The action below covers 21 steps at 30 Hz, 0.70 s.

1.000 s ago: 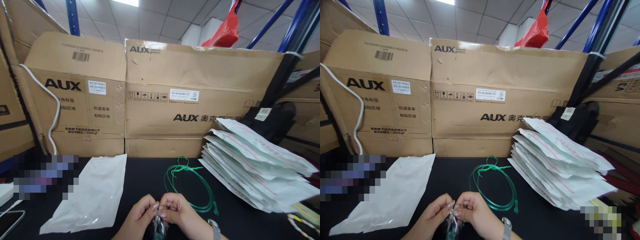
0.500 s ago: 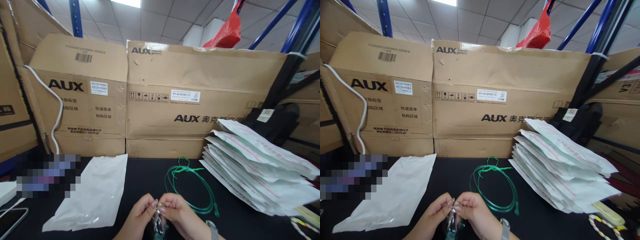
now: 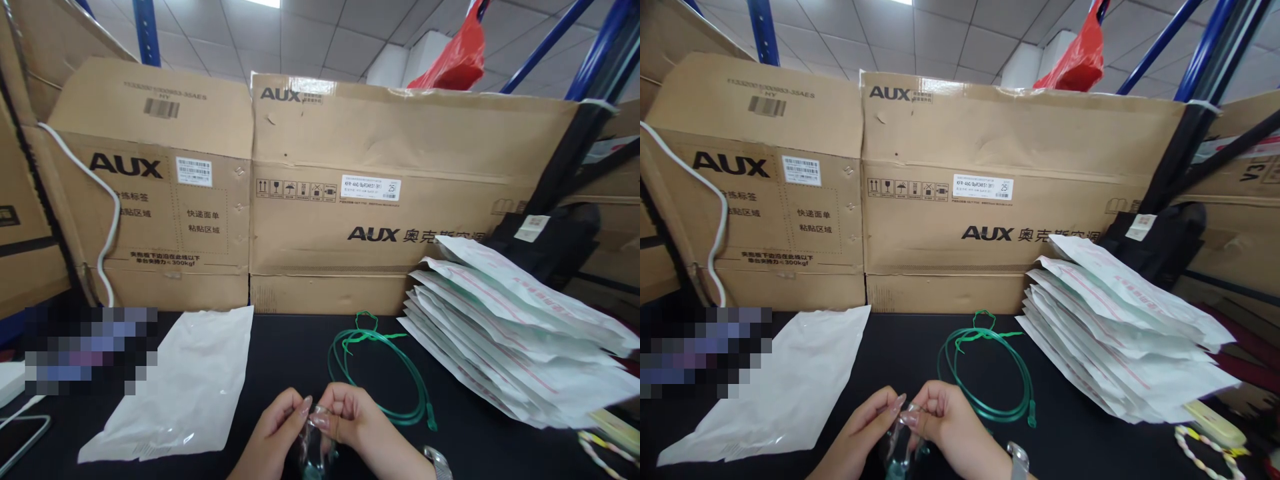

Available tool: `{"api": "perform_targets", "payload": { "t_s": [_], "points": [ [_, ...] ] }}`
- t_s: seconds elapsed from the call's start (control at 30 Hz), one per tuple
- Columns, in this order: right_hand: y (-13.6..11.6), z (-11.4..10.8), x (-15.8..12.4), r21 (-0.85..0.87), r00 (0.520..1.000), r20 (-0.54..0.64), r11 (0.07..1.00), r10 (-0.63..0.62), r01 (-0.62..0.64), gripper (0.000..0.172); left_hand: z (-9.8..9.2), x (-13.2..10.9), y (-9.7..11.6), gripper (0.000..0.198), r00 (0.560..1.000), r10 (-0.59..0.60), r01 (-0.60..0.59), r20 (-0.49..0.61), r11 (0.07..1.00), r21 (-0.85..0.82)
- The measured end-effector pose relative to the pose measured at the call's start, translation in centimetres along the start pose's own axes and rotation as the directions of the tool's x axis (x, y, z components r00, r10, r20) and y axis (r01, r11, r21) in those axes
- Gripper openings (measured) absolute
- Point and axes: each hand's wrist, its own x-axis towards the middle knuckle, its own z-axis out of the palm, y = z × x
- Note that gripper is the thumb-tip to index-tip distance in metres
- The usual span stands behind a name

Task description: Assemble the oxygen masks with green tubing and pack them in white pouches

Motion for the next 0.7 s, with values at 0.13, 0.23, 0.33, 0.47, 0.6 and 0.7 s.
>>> {"api": "perform_targets", "payload": {
  "t_s": [0.13,0.23,0.33,0.47,0.6,0.7],
  "points": [
    [-0.13,-0.11,-0.13,0.004,1.0,0.015,1.0,-0.009,0.009,0.026,0.15,-0.05,0.43,0.04,0.999,-0.024,0.025,0.039,0.999,-0.033],
    [-0.21,-0.19,-0.11,0.077,0.998,0.058,0.997,-0.01,0.005,0.028,0.16,-0.07,0.58,0.038,0.998,-0.006,0.01,0.06,0.998,-0.061],
    [-0.46,-0.21,-0.02,0.184,0.995,0.102,0.983,-0.02,0.001,0.034,0.06,0.04,0.46,0.037,0.998,-0.02,0.03,0.061,0.985,-0.171],
    [-0.71,-0.3,-0.03,0.257,0.996,0.089,0.966,-0.024,0.001,0.025,-0.07,0.16,0.24,0.035,0.998,-0.065,0.062,0.001,0.958,-0.279],
    [-0.57,-0.35,-0.14,0.217,0.998,0.067,0.976,-0.005,-0.009,0.017,-0.26,0.22,-0.01,0.034,0.998,-0.055,0.05,-0.015,0.968,-0.248],
    [-0.48,-0.33,-0.21,0.173,0.999,0.038,0.985,0.011,-0.017,0.019,-0.47,0.33,-0.18,0.033,0.999,-0.019,0.024,0.035,0.986,-0.166]
  ]
}}
